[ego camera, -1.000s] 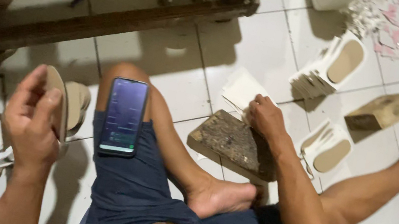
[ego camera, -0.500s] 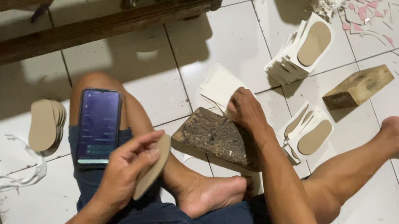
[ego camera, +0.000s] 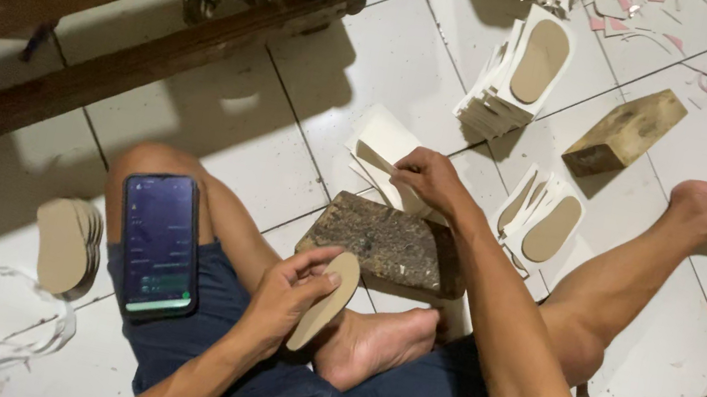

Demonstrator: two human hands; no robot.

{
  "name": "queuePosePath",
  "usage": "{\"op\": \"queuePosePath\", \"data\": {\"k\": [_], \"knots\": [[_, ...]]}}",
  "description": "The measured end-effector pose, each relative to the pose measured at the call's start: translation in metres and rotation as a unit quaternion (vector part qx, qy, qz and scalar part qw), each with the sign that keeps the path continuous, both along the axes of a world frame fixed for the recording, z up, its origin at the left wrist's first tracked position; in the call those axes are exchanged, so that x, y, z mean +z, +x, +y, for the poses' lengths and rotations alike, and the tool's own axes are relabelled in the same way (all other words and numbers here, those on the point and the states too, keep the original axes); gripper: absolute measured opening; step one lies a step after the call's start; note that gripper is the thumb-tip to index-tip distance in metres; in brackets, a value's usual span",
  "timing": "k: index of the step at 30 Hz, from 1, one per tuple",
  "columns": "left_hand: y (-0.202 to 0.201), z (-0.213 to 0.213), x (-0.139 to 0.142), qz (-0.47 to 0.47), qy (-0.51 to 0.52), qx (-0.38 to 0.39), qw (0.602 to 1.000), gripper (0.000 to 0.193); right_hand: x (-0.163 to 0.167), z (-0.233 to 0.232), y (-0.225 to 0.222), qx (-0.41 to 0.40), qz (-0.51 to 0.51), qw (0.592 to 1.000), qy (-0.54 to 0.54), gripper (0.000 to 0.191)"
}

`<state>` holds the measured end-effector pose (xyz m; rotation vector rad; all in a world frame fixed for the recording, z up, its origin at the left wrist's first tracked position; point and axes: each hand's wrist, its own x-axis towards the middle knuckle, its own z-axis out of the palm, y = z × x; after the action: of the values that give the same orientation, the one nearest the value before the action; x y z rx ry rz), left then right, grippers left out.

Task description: The person sits on the floor and attaches white paper sheets to cardboard shoe insole boards, pressing the paper over the insole and peeling off the excess. They work one insole at a time, setting finished pieces aside and reaching for the next insole and paper sheet.

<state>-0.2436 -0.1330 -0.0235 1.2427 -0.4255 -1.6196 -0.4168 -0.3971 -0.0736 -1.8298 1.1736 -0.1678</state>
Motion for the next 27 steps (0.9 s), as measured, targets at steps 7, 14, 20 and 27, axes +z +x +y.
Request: {"op": "queuePosePath", "data": {"k": [7,14,20,27], "knots": [[0.007,-0.007,-0.022,0.057,0.011,0.012,0.998,0.04,0.017,0.019,-0.021,-0.332,-0.364,0.865,0.101,0.018],[0.021,-0.017,-0.032,-0.005,0.004,0.137,0.991,0.042,0.045,0.142,-0.045,-0.124,-0.132,0.92,-0.348,0.021],[0.007,-0.029,-0.033,-0.011,-0.001,0.157,0.987,0.029,0.034,0.212,-0.031,-0.052,-0.143,0.958,-0.244,0.027],[0.0,-0.053,-0.04,-0.238,0.008,-0.048,0.97,0.025,0.004,0.199,-0.061,-0.435,-0.28,0.854,0.051,0.042]]}}
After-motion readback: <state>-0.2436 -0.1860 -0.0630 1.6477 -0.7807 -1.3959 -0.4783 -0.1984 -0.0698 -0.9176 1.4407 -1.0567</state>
